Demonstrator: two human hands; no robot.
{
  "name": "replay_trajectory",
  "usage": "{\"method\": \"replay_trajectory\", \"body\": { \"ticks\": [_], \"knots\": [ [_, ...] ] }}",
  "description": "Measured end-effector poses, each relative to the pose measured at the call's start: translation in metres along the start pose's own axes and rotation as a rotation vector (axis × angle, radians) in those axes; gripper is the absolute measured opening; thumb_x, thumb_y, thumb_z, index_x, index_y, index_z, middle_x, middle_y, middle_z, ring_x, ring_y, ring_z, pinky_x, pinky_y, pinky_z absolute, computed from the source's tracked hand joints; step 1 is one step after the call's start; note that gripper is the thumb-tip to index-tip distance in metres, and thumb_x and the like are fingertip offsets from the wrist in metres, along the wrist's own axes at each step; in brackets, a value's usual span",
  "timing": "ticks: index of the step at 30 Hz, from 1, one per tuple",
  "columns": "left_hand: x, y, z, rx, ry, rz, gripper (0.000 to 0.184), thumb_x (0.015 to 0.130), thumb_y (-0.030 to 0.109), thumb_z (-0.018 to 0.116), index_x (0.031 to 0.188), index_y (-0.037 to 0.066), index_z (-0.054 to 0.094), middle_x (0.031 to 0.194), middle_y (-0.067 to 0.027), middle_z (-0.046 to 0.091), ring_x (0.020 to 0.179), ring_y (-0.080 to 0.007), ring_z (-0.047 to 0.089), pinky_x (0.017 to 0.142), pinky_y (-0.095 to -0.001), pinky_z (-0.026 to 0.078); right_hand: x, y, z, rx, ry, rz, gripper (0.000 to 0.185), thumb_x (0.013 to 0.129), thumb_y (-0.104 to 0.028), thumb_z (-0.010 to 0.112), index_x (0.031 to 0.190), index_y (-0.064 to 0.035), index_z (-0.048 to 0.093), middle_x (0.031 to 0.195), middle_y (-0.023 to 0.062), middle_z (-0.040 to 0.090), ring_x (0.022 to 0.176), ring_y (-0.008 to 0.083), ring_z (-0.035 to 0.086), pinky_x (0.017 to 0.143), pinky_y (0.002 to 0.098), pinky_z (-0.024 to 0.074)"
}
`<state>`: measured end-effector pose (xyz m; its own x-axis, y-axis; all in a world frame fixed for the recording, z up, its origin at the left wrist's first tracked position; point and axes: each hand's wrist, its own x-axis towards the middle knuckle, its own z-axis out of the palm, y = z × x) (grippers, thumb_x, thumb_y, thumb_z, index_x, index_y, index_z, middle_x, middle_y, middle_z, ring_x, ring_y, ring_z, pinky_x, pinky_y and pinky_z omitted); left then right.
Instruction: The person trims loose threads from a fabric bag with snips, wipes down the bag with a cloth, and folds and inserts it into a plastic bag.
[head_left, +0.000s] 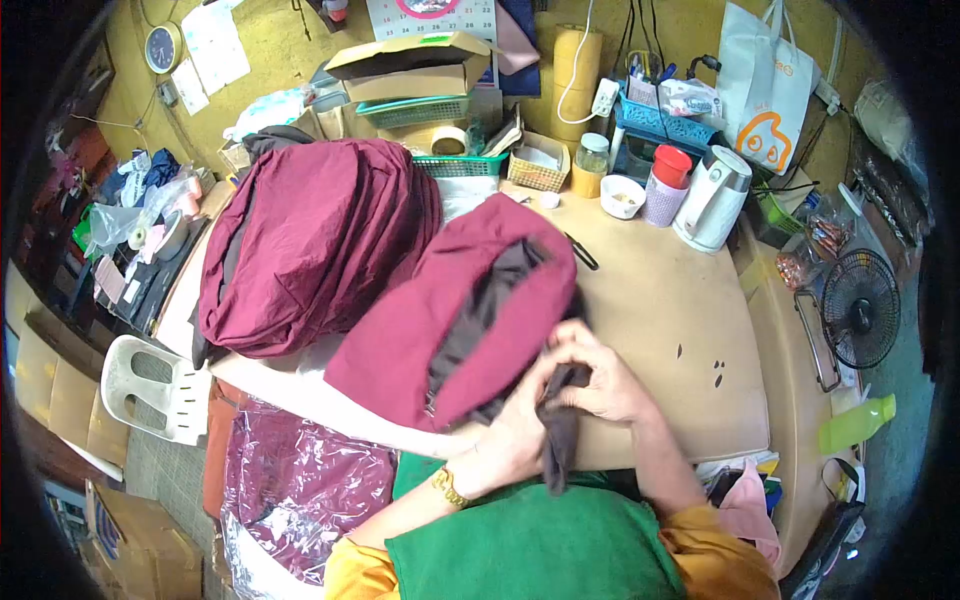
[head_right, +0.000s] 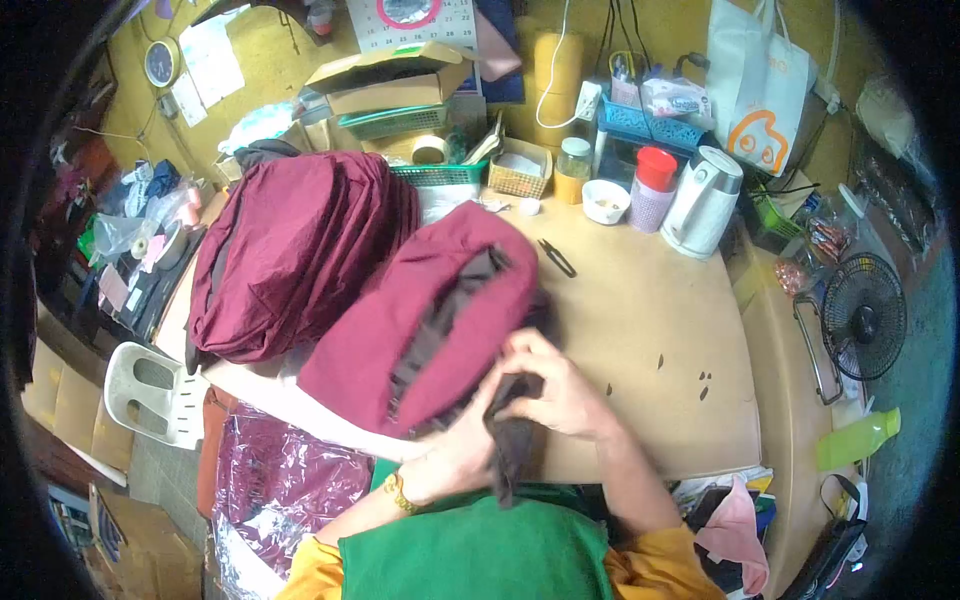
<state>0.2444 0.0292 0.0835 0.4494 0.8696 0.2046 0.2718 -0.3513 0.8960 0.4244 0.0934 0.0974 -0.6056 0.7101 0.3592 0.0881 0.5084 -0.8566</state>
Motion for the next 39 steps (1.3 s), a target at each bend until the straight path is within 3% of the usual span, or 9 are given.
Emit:
{"method": "replay_trajectory", "body": {
  "ticks": [4,8,15,19,26,30,33,36,39],
  "knots": [
    [-0.021,0.001,-0.028,0.239,-0.502,0.145,0.044,0.085,0.006,0.061,0.128,-0.002,0.056,0.121,-0.0233,0.06,0.117,-0.0362,0.059,0.102,-0.0422,0.047,-0.068,0.052,0.015,0.267,0.344,0.381,0.022,0.075,0.002,0.079,0.081,-0.0035,0.058,0.084,-0.0015,0.057,0.073,0.009,0.056,0.069,0.0254,0.0466],
    [-0.006,-0.004,-0.061,0.317,0.226,-0.039,0.024,0.077,-0.012,0.047,0.091,-0.003,0.064,0.087,-0.0165,0.066,0.081,-0.0306,0.069,0.074,-0.0371,0.055,-0.079,0.042,0.022,0.38,0.457,0.397,0.018,0.076,0.001,0.077,0.086,-0.002,0.061,0.087,-0.0002,0.057,0.08,0.0097,0.058,0.074,0.0253,0.0463],
    [0.009,-0.058,-0.041,0.755,0.325,-0.22,0.051,0.072,0.023,0.082,0.112,0.001,0.057,0.099,-0.0181,0.055,0.102,-0.0355,0.057,0.086,-0.0461,0.049,-0.09,0.062,0.024,0.033,0.386,0.39,0.018,0.076,-0.001,0.074,0.089,-0.0015,0.062,0.087,0.0,0.054,0.081,0.01,0.052,0.074,0.0261,0.0423],
    [0.013,-0.051,-0.042,0.303,-0.179,-0.061,0.067,0.071,0.025,0.081,0.128,0.004,0.054,0.131,-0.0209,0.049,0.118,-0.041,0.049,0.101,-0.0456,0.042,-0.093,0.066,0.034,0.035,0.358,0.472,0.021,0.078,-0.001,0.073,0.098,-0.0017,0.065,0.094,0.0017,0.06,0.088,0.012,0.057,0.077,0.0274,0.0469],
    [0.017,0.003,-0.008,0.332,0.002,0.198,0.075,0.067,0.009,0.078,0.137,0.007,0.051,0.137,-0.0194,0.048,0.128,-0.0385,0.044,0.107,-0.0469,0.038,-0.077,0.087,0.064,0.984,0.344,0.149,0.043,0.1,-0.026,0.051,0.136,-0.0034,0.051,0.133,0.0101,0.057,0.122,0.0213,0.054,0.109,0.0348,0.0389],
    [0.0,-0.031,-0.046,0.442,0.238,0.046,0.035,0.071,-0.006,0.068,0.105,0.0,0.069,0.101,-0.0136,0.067,0.095,-0.0324,0.066,0.082,-0.037,0.054,-0.067,0.037,-0.021,-0.063,0.125,0.481,0.025,0.093,-0.006,0.06,0.117,0.0009,0.06,0.114,0.0034,0.064,0.098,0.0139,0.062,0.088,0.0272,0.0496],
    [0.003,-0.03,-0.044,0.466,0.238,0.136,0.028,0.078,0.001,0.066,0.106,-0.001,0.067,0.103,-0.0159,0.066,0.097,-0.0341,0.064,0.083,-0.0415,0.053,-0.057,0.018,-0.027,0.557,0.562,0.026,0.029,0.093,-0.005,0.061,0.12,0.002,0.056,0.118,0.0058,0.062,0.1,0.0151,0.062,0.091,0.0275,0.0482],
    [0.004,-0.044,-0.02,0.197,0.191,0.06,0.031,0.083,0.006,0.062,0.113,-0.003,0.063,0.113,-0.0221,0.065,0.102,-0.0394,0.064,0.088,-0.0405,0.052,-0.02,-0.028,0.027,0.435,0.162,-0.024,0.047,0.095,-0.023,0.064,0.131,0.0048,0.048,0.132,0.0191,0.05,0.124,0.0269,0.051,0.105,0.0374,0.0413],
    [0.004,-0.038,-0.064,0.301,0.441,-0.026,0.033,0.084,-0.003,0.058,0.117,-0.003,0.061,0.112,-0.019,0.066,0.1,-0.0284,0.067,0.087,-0.0357,0.051,-0.035,-0.021,0.025,-0.677,0.165,0.256,0.061,0.093,-0.042,0.063,0.129,0.0058,0.051,0.139,0.0272,0.047,0.132,0.0388,0.046,0.112,0.0476,0.0347]
  ]
}}
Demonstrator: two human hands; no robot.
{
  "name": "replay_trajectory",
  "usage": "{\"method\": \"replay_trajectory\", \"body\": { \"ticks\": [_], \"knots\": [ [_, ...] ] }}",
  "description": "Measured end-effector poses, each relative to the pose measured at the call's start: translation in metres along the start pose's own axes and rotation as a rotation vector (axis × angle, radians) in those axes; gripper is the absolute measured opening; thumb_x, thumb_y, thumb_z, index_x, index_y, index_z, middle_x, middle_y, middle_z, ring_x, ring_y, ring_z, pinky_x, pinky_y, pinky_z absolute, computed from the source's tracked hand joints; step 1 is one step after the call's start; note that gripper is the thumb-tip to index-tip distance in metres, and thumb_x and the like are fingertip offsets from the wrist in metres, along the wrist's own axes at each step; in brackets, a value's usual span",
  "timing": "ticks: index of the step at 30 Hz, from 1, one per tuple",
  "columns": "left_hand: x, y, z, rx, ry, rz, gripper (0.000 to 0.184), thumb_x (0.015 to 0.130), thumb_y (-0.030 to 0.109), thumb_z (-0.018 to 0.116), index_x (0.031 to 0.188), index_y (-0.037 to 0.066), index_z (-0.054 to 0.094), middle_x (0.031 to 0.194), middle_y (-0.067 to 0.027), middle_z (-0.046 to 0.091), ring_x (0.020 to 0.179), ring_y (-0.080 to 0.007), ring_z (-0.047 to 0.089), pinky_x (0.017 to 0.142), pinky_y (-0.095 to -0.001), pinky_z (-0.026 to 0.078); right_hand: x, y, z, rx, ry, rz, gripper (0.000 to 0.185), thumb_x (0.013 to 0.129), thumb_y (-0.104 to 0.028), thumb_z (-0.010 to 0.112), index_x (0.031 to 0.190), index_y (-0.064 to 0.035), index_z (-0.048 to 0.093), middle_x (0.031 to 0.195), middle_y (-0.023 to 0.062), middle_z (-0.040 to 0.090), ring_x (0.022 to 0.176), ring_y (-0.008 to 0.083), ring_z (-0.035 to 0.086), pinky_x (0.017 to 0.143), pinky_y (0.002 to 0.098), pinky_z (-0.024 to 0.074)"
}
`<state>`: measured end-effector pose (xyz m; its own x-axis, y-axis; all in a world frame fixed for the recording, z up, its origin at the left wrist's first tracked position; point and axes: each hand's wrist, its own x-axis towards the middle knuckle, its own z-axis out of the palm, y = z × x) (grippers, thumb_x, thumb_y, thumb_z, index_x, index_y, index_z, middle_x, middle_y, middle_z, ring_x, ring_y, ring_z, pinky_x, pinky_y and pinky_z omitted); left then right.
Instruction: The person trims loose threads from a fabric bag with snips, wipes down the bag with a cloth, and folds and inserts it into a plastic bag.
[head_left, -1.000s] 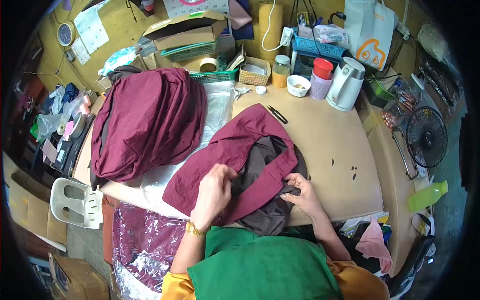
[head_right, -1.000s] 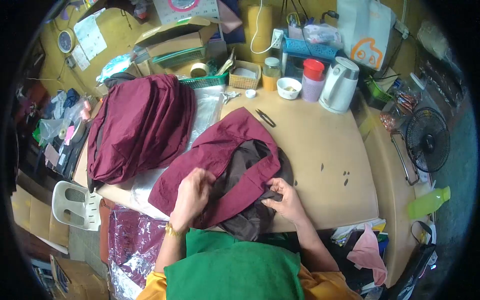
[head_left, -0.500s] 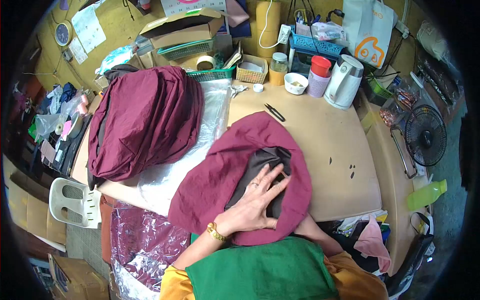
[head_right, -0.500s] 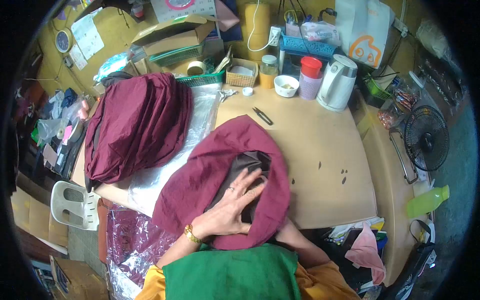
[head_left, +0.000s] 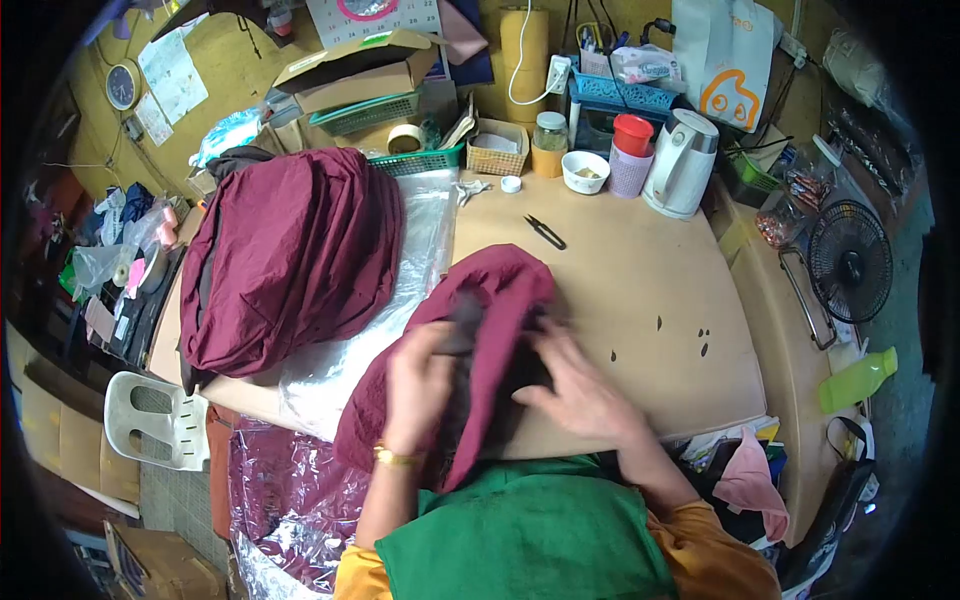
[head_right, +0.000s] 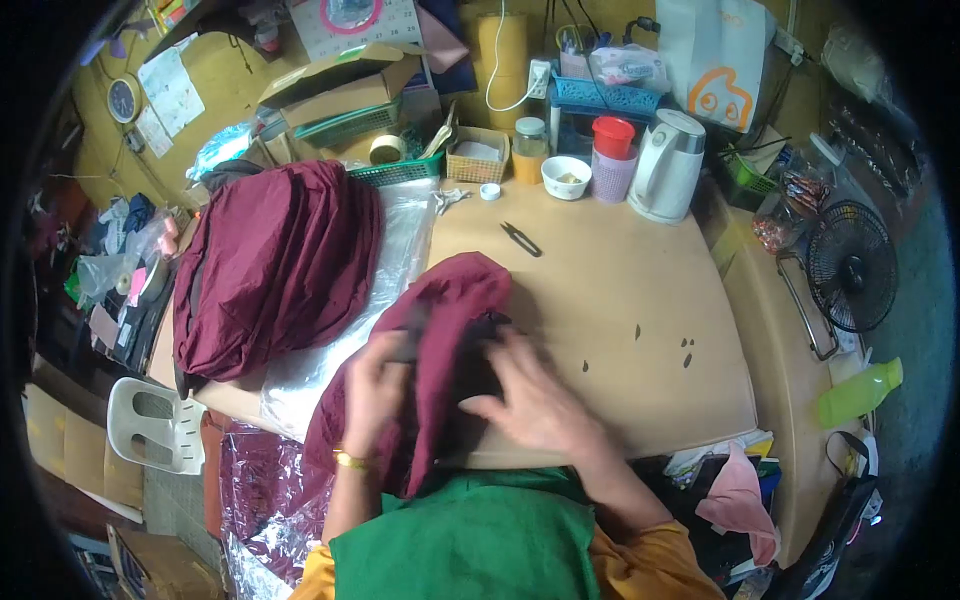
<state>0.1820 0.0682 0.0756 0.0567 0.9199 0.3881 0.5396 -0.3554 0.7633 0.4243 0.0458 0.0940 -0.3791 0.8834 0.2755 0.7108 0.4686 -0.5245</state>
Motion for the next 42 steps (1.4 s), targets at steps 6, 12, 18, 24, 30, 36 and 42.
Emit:
{"method": "replay_trajectory", "body": {
  "ticks": [6,12,18,24,30,36,42],
  "knots": [
    [0.006,0.016,-0.054,-0.401,0.256,-0.083,0.025,0.091,-0.002,0.056,0.115,-0.003,0.059,0.109,-0.0075,0.064,0.098,-0.0136,0.059,0.088,-0.0278,0.048,-0.014,-0.003,-0.063,0.318,0.118,0.26,0.039,0.084,-0.027,0.075,0.108,0.0013,0.063,0.112,0.0217,0.064,0.113,0.0319,0.06,0.095,0.0425,0.0468],
    [0.002,0.069,0.001,-0.11,0.131,0.128,0.015,0.081,0.005,0.073,0.095,-0.001,0.069,0.103,-0.0133,0.062,0.098,-0.0263,0.059,0.085,-0.0343,0.049,0.014,-0.046,-0.015,0.551,0.233,-0.193,0.087,0.066,-0.035,0.092,0.134,-0.0052,0.048,0.141,0.02,0.045,0.137,0.039,0.036,0.11,0.0468,0.035],
    [-0.027,0.032,0.024,-0.449,-0.004,-0.1,0.017,0.087,0.008,0.069,0.1,-0.001,0.061,0.088,-0.011,0.061,0.082,-0.0243,0.06,0.075,-0.0338,0.048,-0.011,0.019,0.082,1.21,0.116,0.302,0.046,0.078,-0.004,0.081,0.12,-0.001,0.063,0.111,0.0052,0.069,0.101,0.0123,0.064,0.093,0.0305,0.0505],
    [-0.036,-0.013,0.027,0.482,-0.036,0.034,0.03,0.08,0.013,0.074,0.1,0.0,0.056,0.094,-0.0163,0.055,0.088,-0.0361,0.059,0.078,-0.0438,0.049,-0.028,0.031,0.084,1.333,0.06,0.163,0.049,0.078,-0.004,0.081,0.122,0.001,0.06,0.113,0.0087,0.069,0.102,0.0143,0.063,0.095,0.0323,0.049],
    [-0.033,-0.019,0.019,0.497,-0.196,-0.019,0.016,0.085,0.013,0.067,0.092,0.002,0.057,0.084,-0.0184,0.057,0.08,-0.0389,0.061,0.069,-0.0456,0.05,-0.036,0.023,0.08,1.274,0.073,0.211,0.052,0.076,-0.003,0.079,0.123,0.0018,0.056,0.116,0.0097,0.065,0.108,0.0166,0.06,0.096,0.034,0.048],
    [-0.008,0.054,0.004,0.469,-0.075,0.438,0.022,0.079,0.007,0.063,0.1,0.003,0.057,0.121,-0.0183,0.062,0.121,-0.0343,0.057,0.107,-0.0511,0.039,-0.007,-0.007,0.08,0.459,0.281,-0.376,0.045,0.066,-0.002,0.074,0.109,0.0016,0.062,0.109,0.0241,0.061,0.102,0.0416,0.061,0.087,0.0417,0.0527],
    [-0.024,0.098,0.016,0.494,-0.301,0.649,0.028,0.075,0.009,0.06,0.102,0.001,0.058,0.137,-0.0184,0.054,0.133,-0.033,0.048,0.115,-0.0564,0.028,0.087,0.011,0.056,0.124,-0.002,-0.106,0.063,0.081,-0.03,0.069,0.134,-0.0003,0.05,0.127,0.0244,0.055,0.12,0.0412,0.052,0.102,0.044,0.0444]
  ]
}}
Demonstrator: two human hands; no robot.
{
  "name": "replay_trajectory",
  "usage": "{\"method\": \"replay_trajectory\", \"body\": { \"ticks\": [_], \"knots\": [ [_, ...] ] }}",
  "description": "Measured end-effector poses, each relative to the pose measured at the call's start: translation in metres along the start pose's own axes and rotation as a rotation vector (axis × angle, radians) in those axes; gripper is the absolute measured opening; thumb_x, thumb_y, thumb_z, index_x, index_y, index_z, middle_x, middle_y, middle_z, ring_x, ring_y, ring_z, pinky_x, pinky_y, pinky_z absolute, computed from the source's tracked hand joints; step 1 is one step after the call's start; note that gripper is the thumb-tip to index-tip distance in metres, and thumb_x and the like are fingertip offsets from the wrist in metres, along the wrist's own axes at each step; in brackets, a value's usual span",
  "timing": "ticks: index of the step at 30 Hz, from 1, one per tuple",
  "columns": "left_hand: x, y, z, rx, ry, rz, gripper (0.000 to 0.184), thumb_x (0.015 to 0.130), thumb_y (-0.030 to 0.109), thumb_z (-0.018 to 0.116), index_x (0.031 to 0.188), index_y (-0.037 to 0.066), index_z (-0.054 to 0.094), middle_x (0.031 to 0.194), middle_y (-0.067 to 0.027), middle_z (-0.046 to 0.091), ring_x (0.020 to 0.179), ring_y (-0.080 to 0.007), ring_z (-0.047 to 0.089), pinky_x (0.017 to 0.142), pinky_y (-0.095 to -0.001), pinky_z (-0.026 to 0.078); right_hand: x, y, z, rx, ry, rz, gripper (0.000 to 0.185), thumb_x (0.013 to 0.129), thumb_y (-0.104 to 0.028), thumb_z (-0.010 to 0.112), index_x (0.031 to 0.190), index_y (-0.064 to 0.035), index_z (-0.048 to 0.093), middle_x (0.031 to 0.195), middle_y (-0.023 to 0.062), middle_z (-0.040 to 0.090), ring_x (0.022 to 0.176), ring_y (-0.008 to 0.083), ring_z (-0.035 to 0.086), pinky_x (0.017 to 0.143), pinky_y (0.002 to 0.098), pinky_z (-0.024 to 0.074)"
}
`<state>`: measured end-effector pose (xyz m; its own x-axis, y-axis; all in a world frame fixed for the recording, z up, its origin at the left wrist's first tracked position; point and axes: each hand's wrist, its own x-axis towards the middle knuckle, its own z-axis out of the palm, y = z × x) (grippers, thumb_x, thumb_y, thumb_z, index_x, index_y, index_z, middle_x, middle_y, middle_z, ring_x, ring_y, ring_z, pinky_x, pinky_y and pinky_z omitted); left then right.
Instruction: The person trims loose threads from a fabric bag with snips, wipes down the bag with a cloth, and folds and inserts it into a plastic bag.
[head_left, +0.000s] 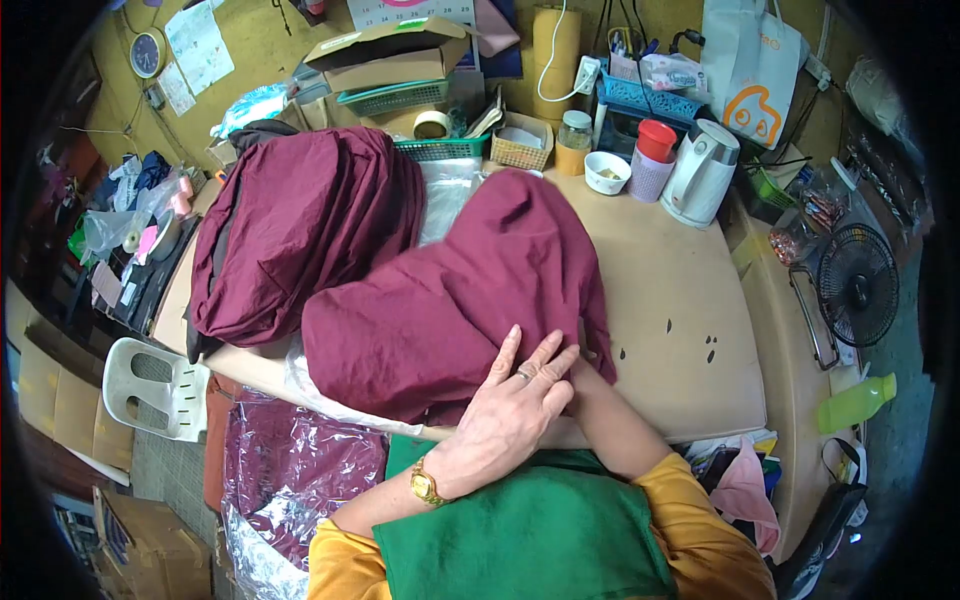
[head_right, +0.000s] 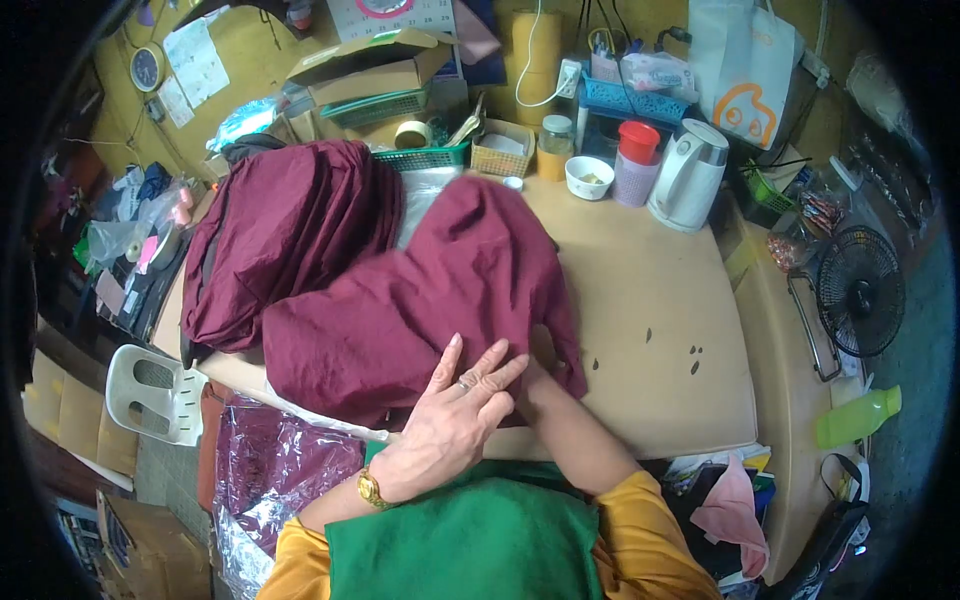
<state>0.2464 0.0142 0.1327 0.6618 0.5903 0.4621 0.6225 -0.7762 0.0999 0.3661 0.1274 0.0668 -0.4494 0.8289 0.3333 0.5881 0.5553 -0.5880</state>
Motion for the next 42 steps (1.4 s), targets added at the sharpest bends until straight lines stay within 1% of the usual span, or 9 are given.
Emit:
{"method": "replay_trajectory", "body": {
  "ticks": [4,9,12,20,24,26,28,32,42],
  "knots": [
    [-0.026,-0.001,0.01,-0.009,0.522,-0.064,0.027,0.075,0.01,0.061,0.101,0.007,0.065,0.125,-0.016,0.061,0.1,-0.0293,0.061,0.091,-0.05,0.047,0.037,0.01,-0.007,0.006,0.062,0.074,0.066,0.083,-0.034,0.068,0.137,-0.0021,0.048,0.132,0.0233,0.051,0.124,0.0401,0.049,0.105,0.044,0.0408],
    [-0.028,-0.038,0.044,-0.321,-0.418,-0.675,0.032,0.087,0.028,0.063,0.111,0.006,0.067,0.101,-0.0234,0.068,0.091,-0.0372,0.067,0.082,-0.0447,0.053,0.039,0.007,0.002,-0.006,0.039,0.088,0.069,0.084,-0.04,0.066,0.14,-0.0044,0.045,0.139,0.022,0.047,0.13,0.0387,0.044,0.11,0.0441,0.0362],
    [-0.126,-0.134,0.126,-0.016,0.007,-0.501,0.073,0.1,0.05,0.045,0.157,0.012,0.019,0.162,-0.0069,0.023,0.147,-0.0235,0.025,0.118,-0.0395,0.028,0.031,0.009,-0.022,-0.004,0.135,0.121,0.072,0.085,-0.043,0.065,0.142,-0.0057,0.043,0.143,0.0212,0.045,0.133,0.0378,0.042,0.112,0.0441,0.0335],
    [-0.048,-0.077,0.037,0.045,0.883,-0.549,0.026,0.089,0.005,0.048,0.107,-0.006,0.063,0.11,-0.0274,0.063,0.104,-0.0456,0.057,0.096,-0.0532,0.041,-0.007,-0.012,-0.058,-0.354,0.014,0.267,0.08,0.09,-0.049,0.061,0.152,-0.0097,0.03,0.155,0.0171,0.033,0.143,0.0344,0.031,0.119,0.0434,0.0253],
    [-0.067,-0.095,0.028,0.344,-0.361,-0.453,0.031,0.094,0.023,0.055,0.109,-0.002,0.065,0.105,-0.0268,0.067,0.095,-0.0413,0.067,0.079,-0.0484,0.053,-0.032,0.022,-0.056,-0.293,0.275,0.08,0.066,0.086,-0.033,0.068,0.14,-0.0037,0.047,0.143,0.0207,0.048,0.131,0.0355,0.047,0.108,0.0455,0.0392],
    [-0.035,-0.07,0.002,-0.152,-0.046,-0.822,0.028,0.092,0.023,0.058,0.103,-0.002,0.065,0.091,-0.0283,0.067,0.081,-0.0423,0.068,0.071,-0.0471,0.054,-0.004,0.012,-0.072,-0.191,-0.41,0.459,0.055,0.086,-0.027,0.066,0.134,-0.0022,0.054,0.138,0.0214,0.053,0.126,0.037,0.052,0.103,0.0464,0.0433],
    [-0.041,-0.059,0.003,0.079,0.206,-0.758,0.031,0.095,0.025,0.057,0.088,-0.004,0.066,0.079,-0.0275,0.065,0.074,-0.04,0.068,0.062,-0.0482,0.052,-0.022,0.007,-0.05,-0.213,0.524,-0.055,0.043,0.089,-0.029,0.061,0.124,-0.0054,0.061,0.127,0.0227,0.06,0.117,0.0371,0.057,0.099,0.0449,0.0459],
    [-0.059,-0.068,0.024,0.077,-0.003,-0.593,0.038,0.095,0.026,0.058,0.074,-0.005,0.065,0.064,-0.0246,0.062,0.062,-0.0414,0.065,0.06,-0.0471,0.053,-0.023,0.004,-0.063,-0.258,-0.09,0.37,0.046,0.089,-0.03,0.059,0.127,-0.0043,0.058,0.131,0.0222,0.058,0.122,0.0374,0.053,0.104,0.043,0.0424],
    [-0.059,-0.055,0.063,-0.052,-0.006,-0.613,0.024,0.088,0.016,0.062,0.101,-0.003,0.065,0.085,-0.0242,0.067,0.074,-0.0445,0.065,0.067,-0.0512,0.052,-0.093,-0.018,0.035,-0.015,-0.081,-0.086,0.037,0.089,-0.023,0.063,0.119,-0.0018,0.061,0.104,0.0259,0.065,0.095,0.0427,0.064,0.084,0.0494,0.0498]
  ]
}}
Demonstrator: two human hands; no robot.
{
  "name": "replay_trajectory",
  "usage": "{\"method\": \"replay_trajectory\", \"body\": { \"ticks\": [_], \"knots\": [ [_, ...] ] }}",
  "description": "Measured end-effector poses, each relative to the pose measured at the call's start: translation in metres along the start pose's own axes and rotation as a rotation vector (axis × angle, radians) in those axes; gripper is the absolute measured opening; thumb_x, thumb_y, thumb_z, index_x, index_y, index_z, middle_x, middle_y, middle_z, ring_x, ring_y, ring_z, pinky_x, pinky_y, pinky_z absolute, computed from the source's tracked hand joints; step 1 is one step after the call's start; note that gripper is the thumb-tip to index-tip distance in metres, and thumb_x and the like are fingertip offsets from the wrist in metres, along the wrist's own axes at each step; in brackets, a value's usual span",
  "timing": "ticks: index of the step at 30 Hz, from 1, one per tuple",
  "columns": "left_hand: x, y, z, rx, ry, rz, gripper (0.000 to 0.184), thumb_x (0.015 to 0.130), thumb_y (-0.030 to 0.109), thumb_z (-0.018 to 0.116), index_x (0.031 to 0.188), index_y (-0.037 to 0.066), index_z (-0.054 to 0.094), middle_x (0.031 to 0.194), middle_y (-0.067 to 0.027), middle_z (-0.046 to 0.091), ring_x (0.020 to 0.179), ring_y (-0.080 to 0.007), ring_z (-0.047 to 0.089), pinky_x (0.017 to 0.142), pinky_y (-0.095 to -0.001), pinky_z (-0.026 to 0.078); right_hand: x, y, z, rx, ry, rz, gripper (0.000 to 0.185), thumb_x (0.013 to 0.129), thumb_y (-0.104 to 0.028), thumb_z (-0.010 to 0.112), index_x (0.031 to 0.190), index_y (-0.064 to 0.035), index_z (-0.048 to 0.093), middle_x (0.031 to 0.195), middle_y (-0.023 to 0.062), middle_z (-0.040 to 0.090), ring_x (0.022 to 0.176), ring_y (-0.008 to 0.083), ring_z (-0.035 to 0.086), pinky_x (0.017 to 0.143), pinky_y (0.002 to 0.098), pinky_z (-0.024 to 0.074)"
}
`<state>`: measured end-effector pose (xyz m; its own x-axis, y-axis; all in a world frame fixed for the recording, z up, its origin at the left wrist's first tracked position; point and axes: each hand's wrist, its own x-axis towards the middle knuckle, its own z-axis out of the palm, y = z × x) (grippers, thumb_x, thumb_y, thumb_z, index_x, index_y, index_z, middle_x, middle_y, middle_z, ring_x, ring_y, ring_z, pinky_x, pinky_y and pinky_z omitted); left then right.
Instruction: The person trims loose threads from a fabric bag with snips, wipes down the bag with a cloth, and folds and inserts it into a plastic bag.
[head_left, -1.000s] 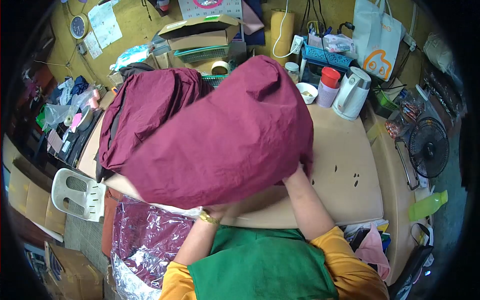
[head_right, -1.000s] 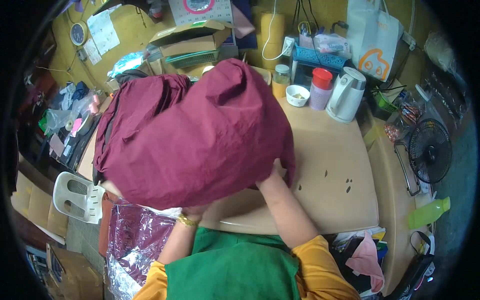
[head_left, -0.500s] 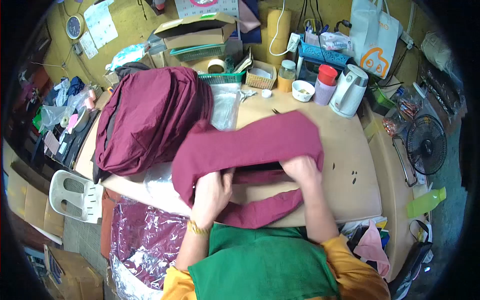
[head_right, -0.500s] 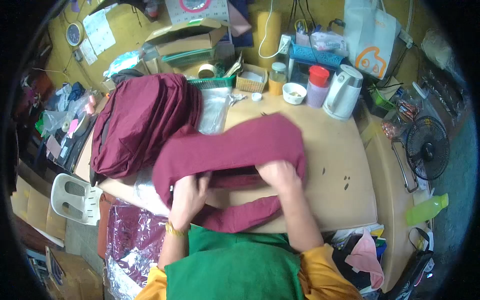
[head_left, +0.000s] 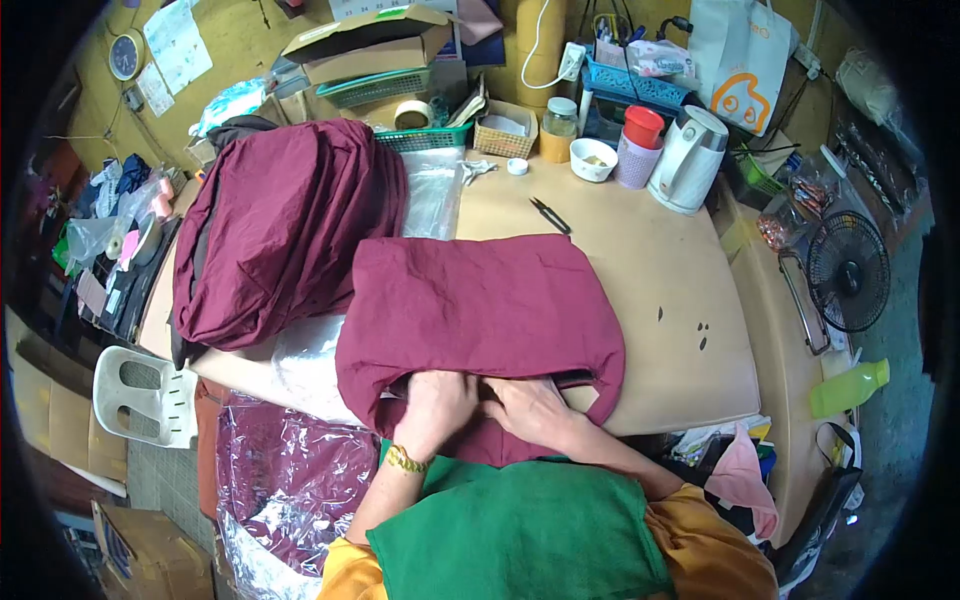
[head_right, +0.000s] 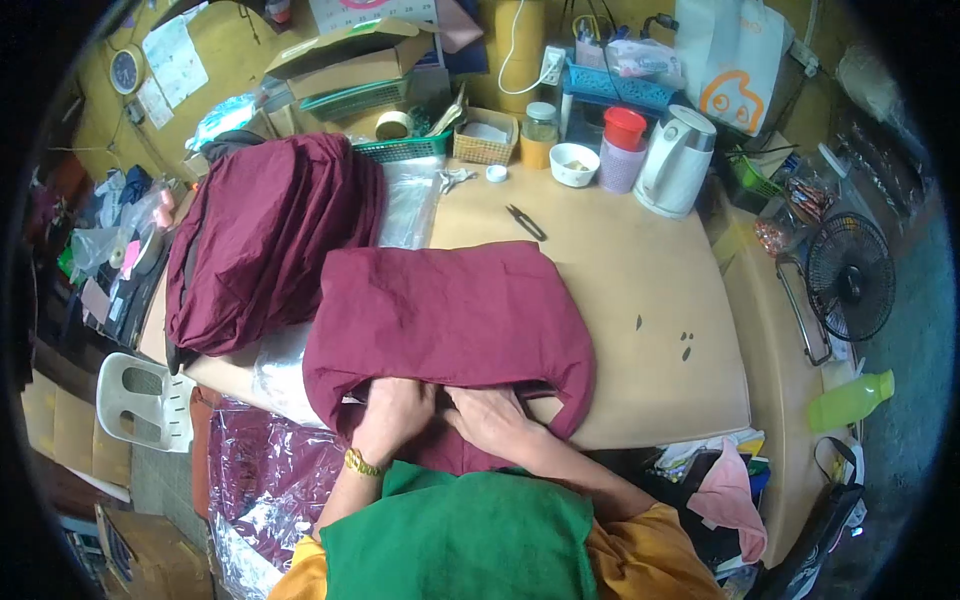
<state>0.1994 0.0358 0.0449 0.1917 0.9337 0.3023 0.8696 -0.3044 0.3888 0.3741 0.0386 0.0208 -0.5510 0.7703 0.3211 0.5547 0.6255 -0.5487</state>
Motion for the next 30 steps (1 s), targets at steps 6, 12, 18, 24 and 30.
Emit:
{"method": "replay_trajectory", "body": {
  "ticks": [6,12,18,24,30],
  "knots": [
    [0.0,0.012,-0.025,0.232,-0.011,-0.031,0.022,0.088,0.02,0.062,0.101,0.005,0.07,0.082,-0.0183,0.068,0.076,-0.038,0.066,0.068,-0.0444,0.053,-0.004,-0.006,-0.006,-0.034,-0.228,0.207,0.043,0.092,-0.029,0.061,0.124,-0.0014,0.057,0.114,0.0241,0.06,0.109,0.0412,0.058,0.091,0.0533,0.0449],
    [-0.004,0.003,0.019,-0.15,-0.17,0.044,0.021,0.09,0.017,0.059,0.099,-0.001,0.064,0.087,-0.0261,0.065,0.08,-0.0432,0.065,0.069,-0.0503,0.051,-0.007,0.005,0.007,-0.049,-0.309,0.24,0.048,0.09,-0.028,0.06,0.128,-0.0001,0.05,0.127,0.0225,0.053,0.124,0.0377,0.048,0.102,0.0525,0.0367],
    [0.003,0.013,0.015,0.2,-0.166,0.028,0.027,0.083,0.017,0.058,0.103,0.001,0.068,0.096,-0.0229,0.069,0.088,-0.0393,0.067,0.078,-0.051,0.051,-0.015,-0.001,0.004,-0.206,-0.278,0.102,0.065,0.093,-0.037,0.057,0.144,-0.0008,0.039,0.142,0.0197,0.044,0.135,0.0335,0.038,0.108,0.0534,0.0293],
    [0.008,-0.012,0.049,0.352,-0.1,0.198,0.036,0.082,0.022,0.056,0.108,0.001,0.069,0.103,-0.0213,0.069,0.095,-0.0366,0.067,0.088,-0.0505,0.049,-0.015,-0.004,0.0,-0.183,-0.354,0.154,0.065,0.096,-0.044,0.052,0.144,-0.0006,0.041,0.149,0.0228,0.036,0.14,0.0395,0.03,0.112,0.056,0.0236],
    [0.026,-0.025,0.065,0.028,-0.004,0.173,0.041,0.089,0.023,0.052,0.125,0.007,0.064,0.124,-0.0171,0.064,0.116,-0.0354,0.06,0.103,-0.0507,0.041,-0.013,-0.01,-0.008,-0.114,-0.507,0.165,0.061,0.096,-0.043,0.053,0.143,-0.0043,0.043,0.146,0.0197,0.042,0.135,0.035,0.039,0.108,0.0538,0.03]
  ]
}}
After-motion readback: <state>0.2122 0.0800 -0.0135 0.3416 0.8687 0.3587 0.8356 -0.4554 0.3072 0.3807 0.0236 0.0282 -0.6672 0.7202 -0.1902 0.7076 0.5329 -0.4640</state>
